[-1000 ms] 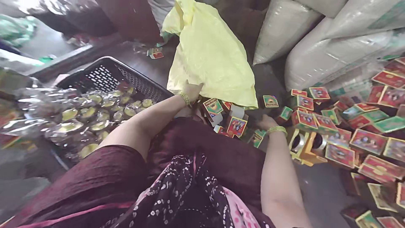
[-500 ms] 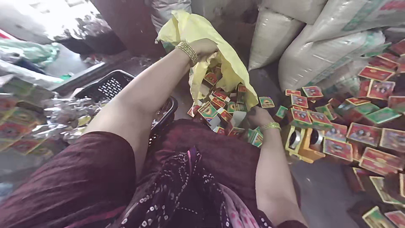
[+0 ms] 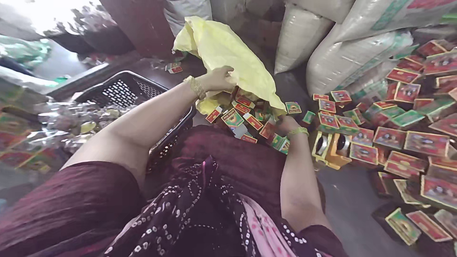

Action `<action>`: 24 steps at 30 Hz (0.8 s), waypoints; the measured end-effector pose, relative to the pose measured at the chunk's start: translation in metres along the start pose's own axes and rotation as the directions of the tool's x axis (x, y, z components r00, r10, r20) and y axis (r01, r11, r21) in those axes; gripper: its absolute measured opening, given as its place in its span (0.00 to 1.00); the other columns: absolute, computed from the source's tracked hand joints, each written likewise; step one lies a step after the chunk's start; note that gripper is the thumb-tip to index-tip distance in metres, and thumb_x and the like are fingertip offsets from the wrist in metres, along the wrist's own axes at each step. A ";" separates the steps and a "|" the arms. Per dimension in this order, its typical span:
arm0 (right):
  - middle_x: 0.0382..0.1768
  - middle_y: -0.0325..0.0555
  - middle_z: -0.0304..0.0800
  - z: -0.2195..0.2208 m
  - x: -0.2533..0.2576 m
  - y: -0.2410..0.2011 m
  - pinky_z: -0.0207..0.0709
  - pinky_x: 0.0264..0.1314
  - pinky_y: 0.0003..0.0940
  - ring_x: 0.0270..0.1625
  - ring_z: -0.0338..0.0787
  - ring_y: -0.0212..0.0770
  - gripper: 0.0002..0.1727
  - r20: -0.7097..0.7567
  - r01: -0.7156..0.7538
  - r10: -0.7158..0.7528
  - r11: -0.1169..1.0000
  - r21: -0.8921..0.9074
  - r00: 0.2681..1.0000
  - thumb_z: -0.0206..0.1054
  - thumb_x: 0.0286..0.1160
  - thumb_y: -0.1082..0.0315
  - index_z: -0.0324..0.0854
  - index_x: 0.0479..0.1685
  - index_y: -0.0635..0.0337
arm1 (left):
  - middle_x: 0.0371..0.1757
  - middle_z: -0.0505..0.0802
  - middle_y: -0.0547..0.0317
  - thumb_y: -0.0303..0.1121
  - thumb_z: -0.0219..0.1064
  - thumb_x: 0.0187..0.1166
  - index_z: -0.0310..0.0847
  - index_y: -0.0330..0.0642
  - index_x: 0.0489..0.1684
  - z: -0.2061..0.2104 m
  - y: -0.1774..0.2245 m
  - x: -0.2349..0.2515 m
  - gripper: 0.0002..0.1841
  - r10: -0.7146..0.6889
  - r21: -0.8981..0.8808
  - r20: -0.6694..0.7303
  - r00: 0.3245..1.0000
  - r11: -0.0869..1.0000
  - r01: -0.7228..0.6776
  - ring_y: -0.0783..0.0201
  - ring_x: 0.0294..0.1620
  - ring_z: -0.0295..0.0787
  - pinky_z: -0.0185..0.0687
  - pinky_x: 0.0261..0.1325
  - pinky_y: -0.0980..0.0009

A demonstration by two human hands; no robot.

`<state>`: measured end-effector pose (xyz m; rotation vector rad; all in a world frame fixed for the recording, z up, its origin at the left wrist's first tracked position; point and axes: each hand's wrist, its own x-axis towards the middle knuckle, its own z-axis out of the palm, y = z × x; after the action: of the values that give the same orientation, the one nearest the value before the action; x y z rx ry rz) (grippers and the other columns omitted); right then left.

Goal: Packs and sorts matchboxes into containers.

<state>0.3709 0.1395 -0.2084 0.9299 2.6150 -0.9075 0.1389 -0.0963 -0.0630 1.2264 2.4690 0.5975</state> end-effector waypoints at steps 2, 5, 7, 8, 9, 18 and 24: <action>0.72 0.69 0.81 0.000 -0.003 0.001 0.69 0.78 0.67 0.76 0.80 0.66 0.36 0.039 -0.006 0.006 1.000 0.004 0.999 0.73 0.75 0.60 0.69 0.84 0.62 | 0.81 0.75 0.33 0.42 0.77 0.72 0.56 0.36 0.90 0.015 -0.003 -0.022 0.45 0.047 0.008 -0.053 0.997 0.999 -0.046 0.37 0.81 0.71 0.65 0.82 0.40; 0.69 0.67 0.83 0.013 0.008 0.006 0.73 0.74 0.67 0.72 0.83 0.64 0.43 0.050 -0.003 0.004 1.000 -0.016 0.999 0.78 0.66 0.63 0.66 0.86 0.57 | 0.83 0.72 0.38 0.44 0.77 0.70 0.60 0.40 0.89 0.039 -0.015 -0.060 0.45 0.070 0.035 -0.183 0.981 0.997 -0.064 0.42 0.84 0.69 0.67 0.82 0.41; 0.69 0.65 0.84 0.022 0.017 0.006 0.75 0.73 0.65 0.71 0.84 0.63 0.43 0.075 0.041 -0.042 0.999 0.012 0.996 0.82 0.60 0.65 0.70 0.83 0.55 | 0.80 0.76 0.38 0.41 0.75 0.71 0.67 0.39 0.84 0.056 -0.025 -0.089 0.38 0.108 0.022 -0.252 0.962 0.994 -0.106 0.44 0.81 0.72 0.69 0.82 0.45; 0.69 0.66 0.83 0.026 0.020 0.005 0.75 0.73 0.64 0.71 0.84 0.63 0.42 0.096 0.077 -0.079 0.997 0.031 0.992 0.82 0.60 0.68 0.71 0.81 0.58 | 0.79 0.77 0.40 0.40 0.75 0.71 0.70 0.40 0.82 0.063 -0.029 -0.105 0.36 0.116 0.010 -0.272 0.955 0.993 -0.118 0.45 0.81 0.73 0.69 0.82 0.46; 0.68 0.66 0.84 0.031 0.023 0.003 0.76 0.72 0.62 0.69 0.84 0.62 0.42 0.111 0.101 -0.107 0.993 0.052 0.988 0.83 0.60 0.68 0.71 0.80 0.60 | 0.78 0.79 0.40 0.40 0.75 0.71 0.73 0.40 0.79 0.071 -0.031 -0.121 0.34 0.126 -0.001 -0.284 0.950 0.991 -0.131 0.46 0.80 0.74 0.71 0.81 0.47; 0.82 0.76 0.65 0.058 0.010 -0.022 0.67 0.81 0.66 0.82 0.69 0.72 0.72 0.048 0.147 -0.145 0.988 -0.043 0.988 0.92 0.39 0.44 0.53 0.92 0.64 | 0.71 0.87 0.48 0.37 0.69 0.79 0.84 0.40 0.68 0.119 -0.019 -0.196 0.21 0.256 -0.083 -0.003 0.967 0.963 -0.255 0.55 0.78 0.77 0.68 0.83 0.55; 0.87 0.82 0.48 0.080 -0.001 -0.032 0.70 0.79 0.68 0.84 0.64 0.78 0.76 -0.077 0.200 -0.212 0.970 -0.137 0.974 0.93 0.41 0.52 0.41 0.95 0.65 | 0.72 0.86 0.47 0.33 0.70 0.79 0.84 0.39 0.67 0.146 -0.026 -0.215 0.19 0.369 -0.084 0.024 0.929 0.927 -0.366 0.51 0.77 0.79 0.72 0.81 0.53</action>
<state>0.3514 0.0699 -0.2553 0.6914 2.8506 -0.7456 0.3125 -0.2521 -0.1810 1.6680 2.1710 0.7472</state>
